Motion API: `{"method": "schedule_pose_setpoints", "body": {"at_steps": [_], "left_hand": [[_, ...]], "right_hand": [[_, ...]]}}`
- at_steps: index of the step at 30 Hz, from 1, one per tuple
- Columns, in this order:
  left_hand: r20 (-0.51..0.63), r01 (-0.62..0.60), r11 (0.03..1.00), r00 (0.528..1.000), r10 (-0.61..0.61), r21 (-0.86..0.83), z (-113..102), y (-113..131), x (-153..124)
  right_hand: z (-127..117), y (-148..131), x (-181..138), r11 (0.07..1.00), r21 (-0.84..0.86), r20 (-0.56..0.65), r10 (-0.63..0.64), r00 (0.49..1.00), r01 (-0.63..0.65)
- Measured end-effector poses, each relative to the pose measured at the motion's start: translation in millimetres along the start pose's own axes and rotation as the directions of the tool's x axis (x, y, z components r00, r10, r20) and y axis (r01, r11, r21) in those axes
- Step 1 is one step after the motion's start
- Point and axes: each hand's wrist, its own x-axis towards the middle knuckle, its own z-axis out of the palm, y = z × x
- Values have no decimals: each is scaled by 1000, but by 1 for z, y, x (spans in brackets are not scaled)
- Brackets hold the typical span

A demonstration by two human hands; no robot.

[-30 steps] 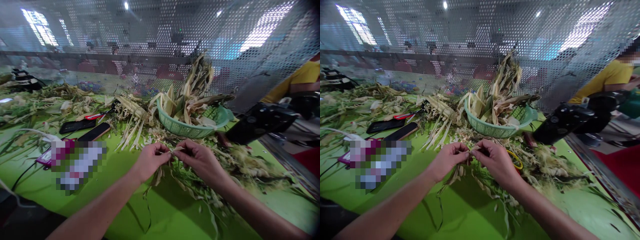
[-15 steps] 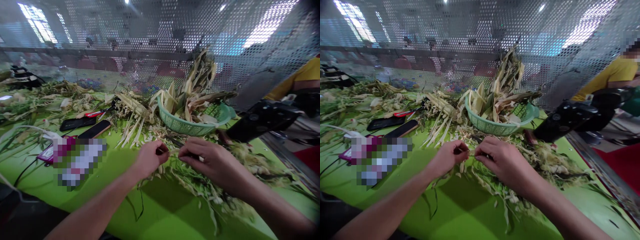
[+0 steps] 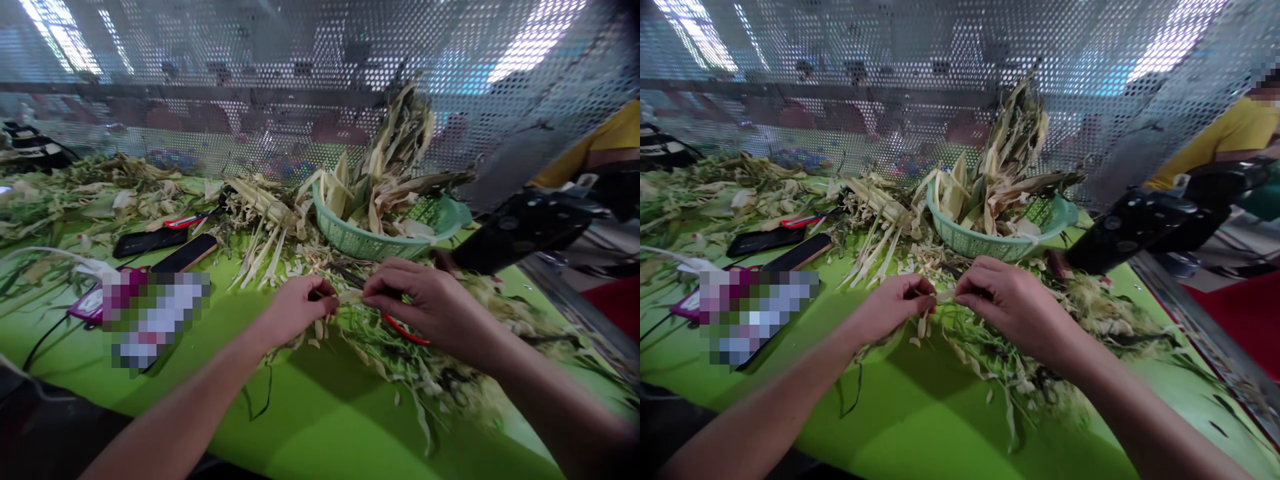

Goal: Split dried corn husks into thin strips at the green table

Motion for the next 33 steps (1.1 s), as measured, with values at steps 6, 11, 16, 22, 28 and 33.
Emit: {"method": "schedule_pose_setpoints", "body": {"at_steps": [6,11,16,22,28,33], "left_hand": [[-12,11,999,1000,-11,-44,-1,-1,1],[-30,-7,995,999,10,99,6,-3,-3],[124,-106,991,988,95,84,11,2,-10],[86,-86,919,988,129,-386,6,-1,-6],[-132,-95,924,990,48,-371,4,-4,1],[-223,-64,997,973,53,-42,7,0,-3]], "right_hand": [[0,-4,-3,999,-46,-44,-21,999,19],[6,-13,-3,997,-42,-15,-71,997,70],[12,-3,3,996,91,-32,-2,999,5],[26,8,4,964,235,-78,147,986,-125],[32,-7,0,997,79,-154,-7,988,19],[37,-14,-4,975,-201,-143,-126,982,96]]}}
